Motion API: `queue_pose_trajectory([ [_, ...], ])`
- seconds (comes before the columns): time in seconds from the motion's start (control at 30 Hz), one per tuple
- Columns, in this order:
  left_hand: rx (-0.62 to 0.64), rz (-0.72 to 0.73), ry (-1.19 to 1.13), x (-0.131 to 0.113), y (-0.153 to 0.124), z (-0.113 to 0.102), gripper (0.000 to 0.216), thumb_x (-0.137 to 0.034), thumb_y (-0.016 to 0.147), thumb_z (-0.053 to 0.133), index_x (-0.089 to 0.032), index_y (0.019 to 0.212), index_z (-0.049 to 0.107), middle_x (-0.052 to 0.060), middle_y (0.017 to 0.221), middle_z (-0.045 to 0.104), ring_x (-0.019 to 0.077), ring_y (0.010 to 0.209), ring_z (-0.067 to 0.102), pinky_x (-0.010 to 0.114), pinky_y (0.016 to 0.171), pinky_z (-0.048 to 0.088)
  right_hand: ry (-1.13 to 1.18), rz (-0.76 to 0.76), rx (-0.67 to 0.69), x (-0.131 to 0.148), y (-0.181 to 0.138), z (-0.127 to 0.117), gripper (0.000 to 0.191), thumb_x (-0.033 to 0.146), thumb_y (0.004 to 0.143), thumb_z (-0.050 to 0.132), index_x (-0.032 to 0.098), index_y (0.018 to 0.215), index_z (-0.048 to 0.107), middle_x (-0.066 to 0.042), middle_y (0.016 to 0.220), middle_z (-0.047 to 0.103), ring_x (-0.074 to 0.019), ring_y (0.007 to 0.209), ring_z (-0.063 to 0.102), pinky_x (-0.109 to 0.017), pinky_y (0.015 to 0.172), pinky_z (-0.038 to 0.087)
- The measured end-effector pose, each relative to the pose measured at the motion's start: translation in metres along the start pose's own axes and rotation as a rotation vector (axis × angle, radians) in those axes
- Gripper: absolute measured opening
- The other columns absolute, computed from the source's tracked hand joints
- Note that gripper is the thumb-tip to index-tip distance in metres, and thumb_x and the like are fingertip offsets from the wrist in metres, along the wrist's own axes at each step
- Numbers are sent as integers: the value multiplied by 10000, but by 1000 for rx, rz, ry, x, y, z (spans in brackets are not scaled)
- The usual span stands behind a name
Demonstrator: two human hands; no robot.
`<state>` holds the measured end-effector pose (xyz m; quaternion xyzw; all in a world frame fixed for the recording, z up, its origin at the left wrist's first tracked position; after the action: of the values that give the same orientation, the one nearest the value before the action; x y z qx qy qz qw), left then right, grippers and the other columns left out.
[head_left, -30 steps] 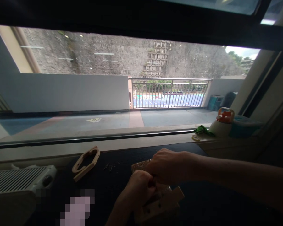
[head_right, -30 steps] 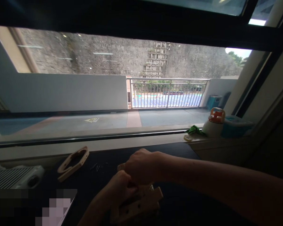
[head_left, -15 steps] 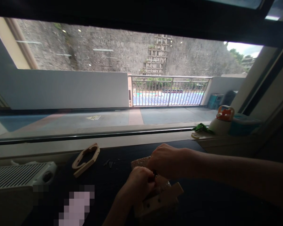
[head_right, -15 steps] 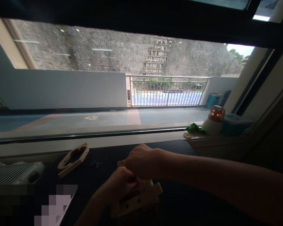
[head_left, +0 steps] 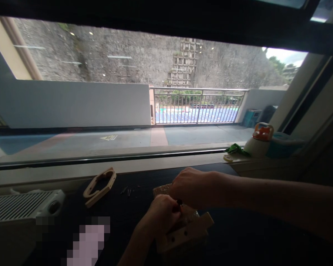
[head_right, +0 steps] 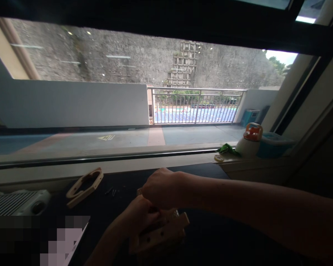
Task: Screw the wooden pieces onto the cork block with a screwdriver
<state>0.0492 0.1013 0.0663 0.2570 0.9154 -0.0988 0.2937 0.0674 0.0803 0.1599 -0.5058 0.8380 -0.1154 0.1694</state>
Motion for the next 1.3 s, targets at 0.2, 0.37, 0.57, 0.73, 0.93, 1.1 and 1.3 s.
queue_pose_trajectory([
  [0.2,-29,37,5,-7,-2,-5,210,-194,739,502,-152,635,679,19,653,671,137,621,563,220,578,361,30,43,-57,-4,2,7,99,193,755,537,159,752,630,17,556,565,-104,492,497,-213,446,268],
  [0.37,-2,-3,1,-6,-2,-4,225,-223,750,508,-146,627,680,20,631,667,142,618,566,221,572,361,2,85,-29,-5,1,-2,126,252,757,541,163,773,629,22,510,532,-102,462,473,-228,475,303],
  [0.57,-20,-25,12,1,1,-2,206,-240,741,527,-135,787,698,55,803,710,174,711,606,227,606,397,-15,-2,40,3,4,2,66,94,662,605,148,693,625,16,639,590,-93,539,499,-206,442,276],
  [0.73,-17,14,-7,-4,-1,-3,216,-211,755,495,-150,709,697,34,699,695,157,656,598,222,592,386,31,22,50,-1,5,8,82,156,719,558,157,711,640,19,617,584,-87,523,479,-214,440,272],
  [0.93,-39,25,-28,-9,-3,-9,149,-195,709,535,-151,645,662,1,612,650,126,582,560,206,532,345,76,123,38,-10,2,5,198,308,751,529,153,691,636,-1,585,578,-103,508,471,-230,450,267],
  [1.1,2,-12,-35,-2,-2,-2,181,-239,729,539,-156,686,695,14,660,672,147,630,574,210,548,364,82,100,43,-8,-1,5,137,259,745,544,166,755,645,4,632,604,-103,533,496,-228,474,270],
  [1.3,26,-53,-31,4,0,1,201,-272,749,547,-174,804,713,22,732,690,164,670,581,220,590,393,-27,12,13,-2,1,11,76,98,680,588,152,701,637,-12,706,631,-111,584,541,-217,463,259],
])
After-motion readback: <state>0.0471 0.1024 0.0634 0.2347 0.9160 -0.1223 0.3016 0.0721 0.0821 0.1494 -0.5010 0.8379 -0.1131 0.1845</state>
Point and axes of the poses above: each hand's wrist, its own y-axis towards the middle knuckle, its own z-axis out of the palm, x = y × z, the point moved 8 cm from there along y, towards the middle knuckle
